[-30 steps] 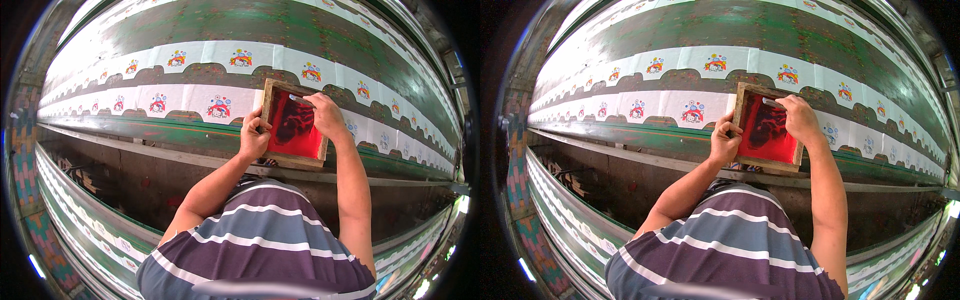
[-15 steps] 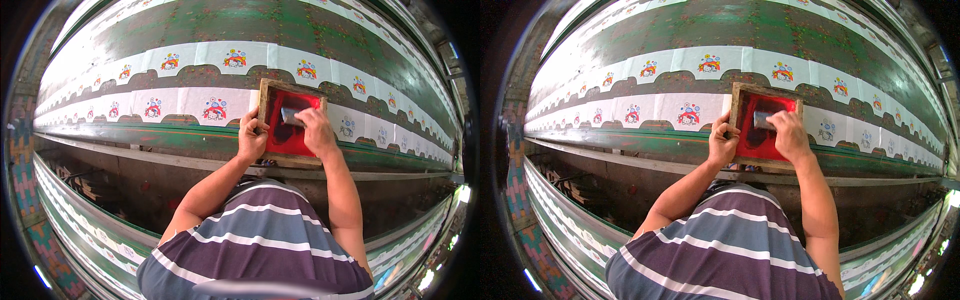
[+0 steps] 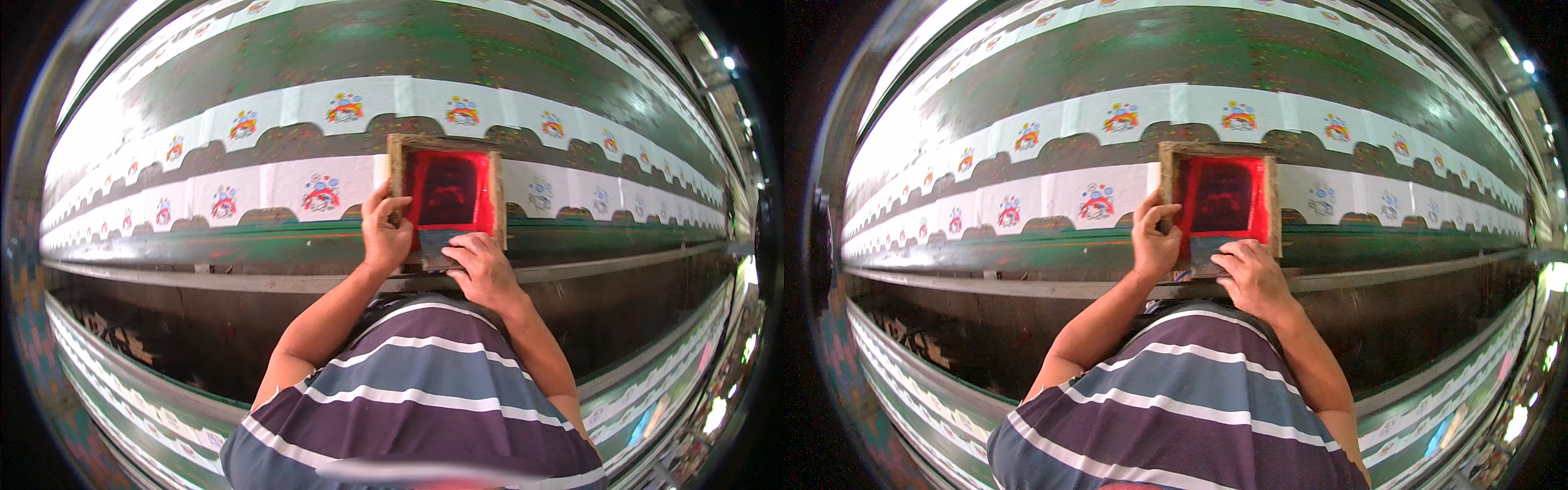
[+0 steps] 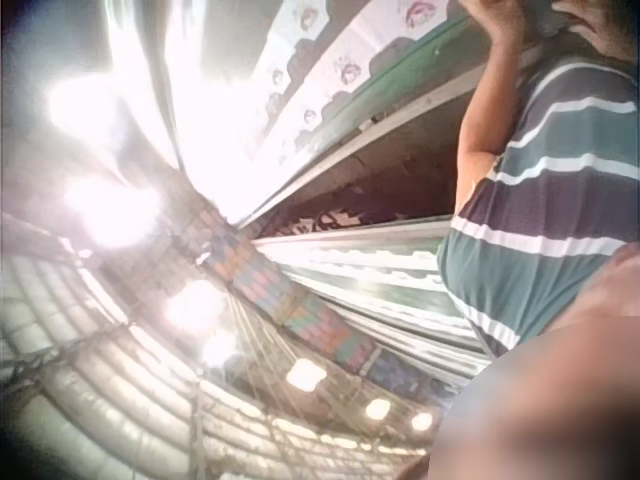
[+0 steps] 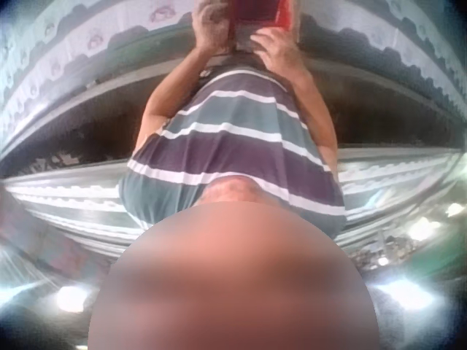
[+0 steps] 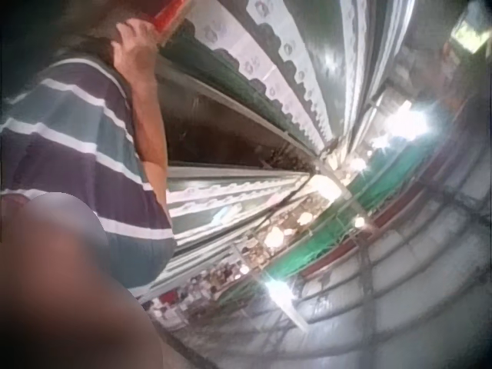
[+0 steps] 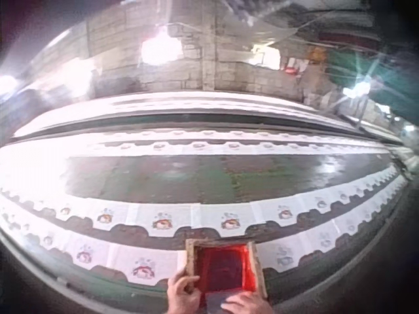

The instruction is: The person repeatedly rubs a small rectangular block over a red inked surface inside a wooden frame, then presses the frame onto a cloth laid on a green table to transfer a printed design. The person continues this cycle across multiple cloths.

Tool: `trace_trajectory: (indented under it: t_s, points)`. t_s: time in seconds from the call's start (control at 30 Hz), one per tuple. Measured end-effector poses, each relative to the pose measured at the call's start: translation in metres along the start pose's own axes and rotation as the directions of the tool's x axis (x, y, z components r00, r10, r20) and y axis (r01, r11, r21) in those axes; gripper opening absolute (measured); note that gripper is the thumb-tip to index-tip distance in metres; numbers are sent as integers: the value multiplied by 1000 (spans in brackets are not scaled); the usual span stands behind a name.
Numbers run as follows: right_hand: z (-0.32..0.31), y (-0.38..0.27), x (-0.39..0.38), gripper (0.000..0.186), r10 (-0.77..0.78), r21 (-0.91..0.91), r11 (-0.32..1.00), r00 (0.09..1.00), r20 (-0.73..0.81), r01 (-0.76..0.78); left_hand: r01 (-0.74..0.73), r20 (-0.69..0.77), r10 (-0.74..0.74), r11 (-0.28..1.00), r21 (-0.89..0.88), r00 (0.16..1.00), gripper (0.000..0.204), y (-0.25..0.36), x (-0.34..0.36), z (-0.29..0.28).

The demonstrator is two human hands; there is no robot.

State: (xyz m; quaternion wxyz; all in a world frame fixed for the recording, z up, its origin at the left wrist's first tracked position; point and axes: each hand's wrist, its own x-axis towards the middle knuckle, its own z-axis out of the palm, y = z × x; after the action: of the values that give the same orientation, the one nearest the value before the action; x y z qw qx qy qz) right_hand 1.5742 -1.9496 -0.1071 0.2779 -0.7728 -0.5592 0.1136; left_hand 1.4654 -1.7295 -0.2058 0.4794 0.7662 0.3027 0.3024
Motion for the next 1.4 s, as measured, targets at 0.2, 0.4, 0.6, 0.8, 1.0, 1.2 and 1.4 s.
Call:
trace_trajectory:
  t_s: [0.2,0.4,0.6,0.8,1.0,1.2,1.4]
  points:
    - [-2,38,-33,38,120,62,993,899,-422,-104,-29,-4,29,999,-19,1000,40,1,5,-3]
    - [-13,92,-80,33,455,559,813,778,-434,-164,-115,-1,115,993,-33,993,35,36,0,39]
    - [-62,156,-134,34,402,481,864,781,-478,-151,-101,16,101,995,-4,995,33,70,-16,134]
    - [-106,212,-175,36,349,455,880,833,-429,-135,-39,9,41,993,-113,999,29,84,-33,201]
    - [-122,231,-189,37,321,500,860,870,-375,-102,31,5,-31,975,-220,1000,27,88,-39,215]
    - [-123,233,-190,37,322,530,843,875,-362,-91,91,34,-86,965,-245,996,26,82,-37,213]
    - [-129,227,-190,36,367,544,826,874,-319,-148,163,61,-151,922,-352,987,23,72,-37,213]
